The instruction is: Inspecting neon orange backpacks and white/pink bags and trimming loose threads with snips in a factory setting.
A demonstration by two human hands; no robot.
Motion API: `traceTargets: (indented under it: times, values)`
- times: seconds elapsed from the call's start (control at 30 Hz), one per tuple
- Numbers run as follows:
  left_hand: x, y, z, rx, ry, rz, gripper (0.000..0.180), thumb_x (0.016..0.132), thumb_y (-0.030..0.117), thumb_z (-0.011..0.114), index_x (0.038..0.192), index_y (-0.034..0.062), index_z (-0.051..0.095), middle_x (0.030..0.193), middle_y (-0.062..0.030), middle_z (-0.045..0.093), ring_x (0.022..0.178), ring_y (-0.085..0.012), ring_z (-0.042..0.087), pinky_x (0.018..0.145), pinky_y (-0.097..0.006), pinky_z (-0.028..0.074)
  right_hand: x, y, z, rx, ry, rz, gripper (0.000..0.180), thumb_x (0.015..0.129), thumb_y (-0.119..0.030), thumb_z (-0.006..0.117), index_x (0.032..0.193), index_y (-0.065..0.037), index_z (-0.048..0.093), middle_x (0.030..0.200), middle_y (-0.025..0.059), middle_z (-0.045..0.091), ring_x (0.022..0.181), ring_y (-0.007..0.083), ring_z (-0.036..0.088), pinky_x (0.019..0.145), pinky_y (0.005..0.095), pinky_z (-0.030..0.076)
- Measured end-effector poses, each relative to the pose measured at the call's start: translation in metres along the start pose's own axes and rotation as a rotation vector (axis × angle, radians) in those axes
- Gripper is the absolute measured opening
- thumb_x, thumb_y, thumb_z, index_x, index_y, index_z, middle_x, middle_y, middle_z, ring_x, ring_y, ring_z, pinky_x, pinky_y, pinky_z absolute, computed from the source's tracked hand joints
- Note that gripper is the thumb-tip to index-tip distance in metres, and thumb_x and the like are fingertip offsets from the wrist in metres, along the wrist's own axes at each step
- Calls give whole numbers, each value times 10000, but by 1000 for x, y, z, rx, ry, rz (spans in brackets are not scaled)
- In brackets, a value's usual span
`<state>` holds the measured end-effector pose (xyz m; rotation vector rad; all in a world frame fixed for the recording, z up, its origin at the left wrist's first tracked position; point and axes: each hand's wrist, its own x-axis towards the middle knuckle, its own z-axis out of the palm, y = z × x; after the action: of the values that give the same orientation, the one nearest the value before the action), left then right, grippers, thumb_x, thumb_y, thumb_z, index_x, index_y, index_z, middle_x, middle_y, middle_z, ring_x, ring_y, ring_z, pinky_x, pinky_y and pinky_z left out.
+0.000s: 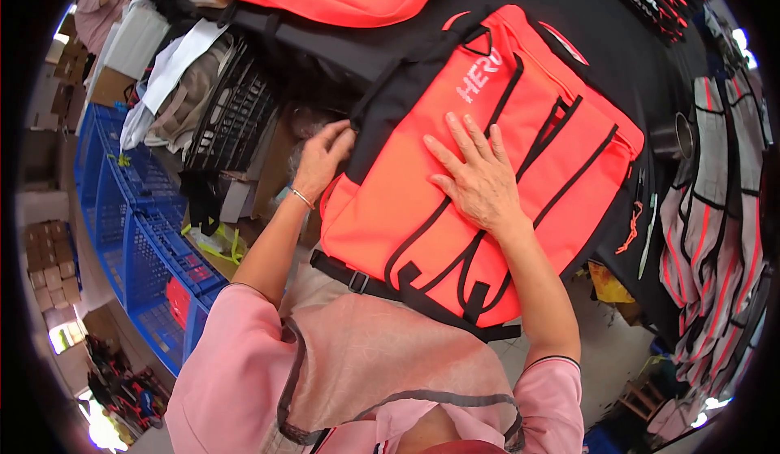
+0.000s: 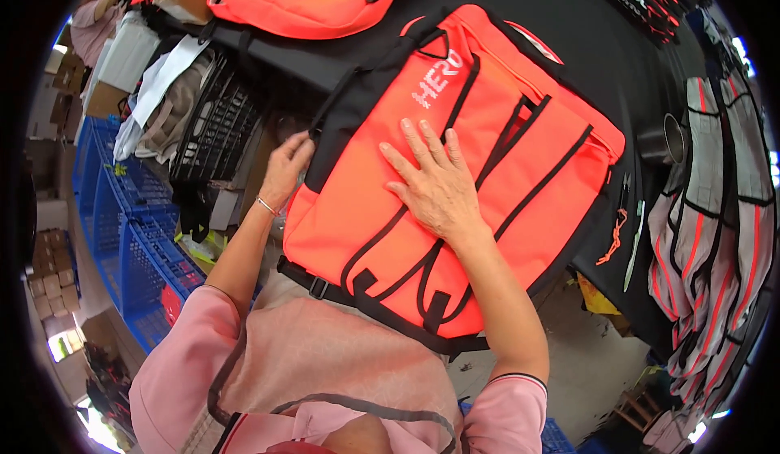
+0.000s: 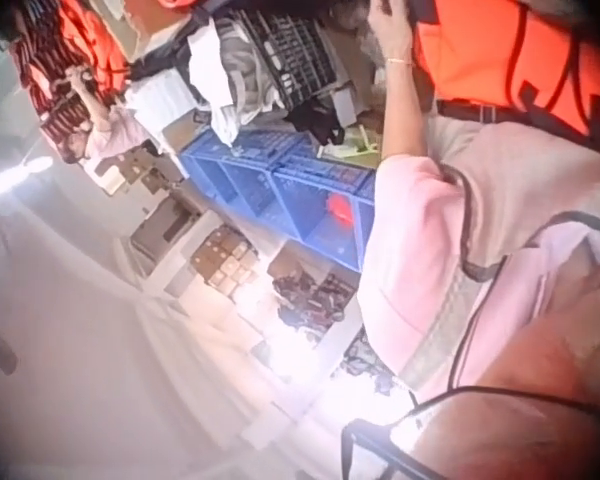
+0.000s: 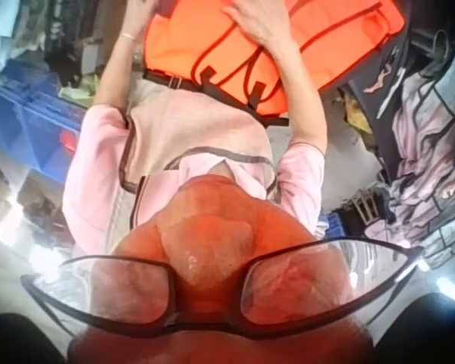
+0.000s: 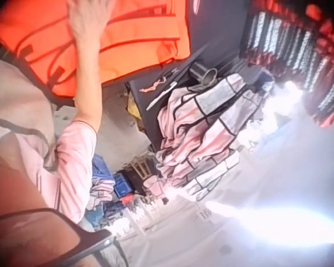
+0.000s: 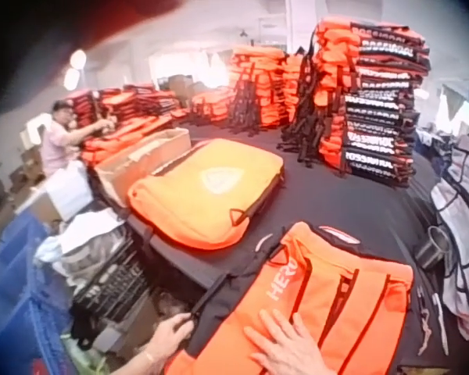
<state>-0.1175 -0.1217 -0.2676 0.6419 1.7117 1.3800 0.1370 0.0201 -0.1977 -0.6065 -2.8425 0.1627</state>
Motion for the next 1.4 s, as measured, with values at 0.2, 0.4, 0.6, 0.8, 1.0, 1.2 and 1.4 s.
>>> traceTargets:
  times: [0.2, 0.4, 0.6, 0.8, 1.0, 1.2, 1.4]
  values:
    - [-22, 16, 10, -507, -440, -230, 477, 947, 301, 630, 1310, 1, 551, 1202, -49, 634, 1055, -134, 600, 930, -277, 477, -3, 0, 3, -3, -2, 19, 622, 876, -394, 653, 1444, -234, 454, 1525, 60, 376, 1415, 267, 332, 1180, 496, 191]
    - [-37, 11, 27, 332, -95, 190, 696, 792, 357, 782, 1161, -180, 536, 1035, -313, 654, 1112, -242, 647, 908, -307, 502, -8, -4, 7, -40, -2, 78, 688, 863, -362, 670, 1475, -195, 402, 1534, 24, 371, 1414, 224, 338, 1191, 456, 163]
    - [-54, 45, 15, 121, -303, -40, 708, 719, 266, 851, 1239, -91, 530, 1085, -201, 667, 1077, -201, 635, 947, -318, 486, -7, -5, 12, -145, 14, 99, 674, 859, -357, 677, 1466, -210, 423, 1533, -9, 379, 1425, 196, 317, 1195, 436, 145]
    - [-70, 8, -1, -281, -365, -96, 868, 680, 255, 880, 1357, -70, 445, 1179, -134, 636, 1106, -170, 589, 995, -304, 457, -5, -3, 17, -171, 24, 95, 653, 871, -361, 667, 1463, -220, 430, 1531, -25, 382, 1425, 186, 318, 1196, 425, 142]
    - [-80, 13, 10, 143, -121, 23, 721, 686, 295, 867, 1241, -42, 552, 1045, -172, 691, 966, -244, 679, 884, -341, 521, -5, -2, 14, -220, 45, 106, 646, 877, -362, 657, 1463, -213, 429, 1528, -13, 386, 1417, 197, 332, 1191, 438, 154]
    - [-68, 23, -1, 476, -204, 95, 748, 652, 399, 864, 1221, -8, 599, 1148, -222, 646, 1092, -334, 628, 950, -393, 491, -7, -5, 15, -185, 41, 114, 669, 856, -339, 676, 1461, -201, 427, 1522, 11, 392, 1415, 218, 336, 1187, 459, 160]
    - [-9, 110, 0, 513, -129, 483, 638, 720, 374, 802, 1202, -2, 623, 1243, -202, 597, 1170, -346, 564, 987, -404, 459, -9, -8, 15, -158, 51, 119, 677, 843, -345, 693, 1454, -203, 435, 1513, 5, 401, 1405, 216, 349, 1186, 461, 167]
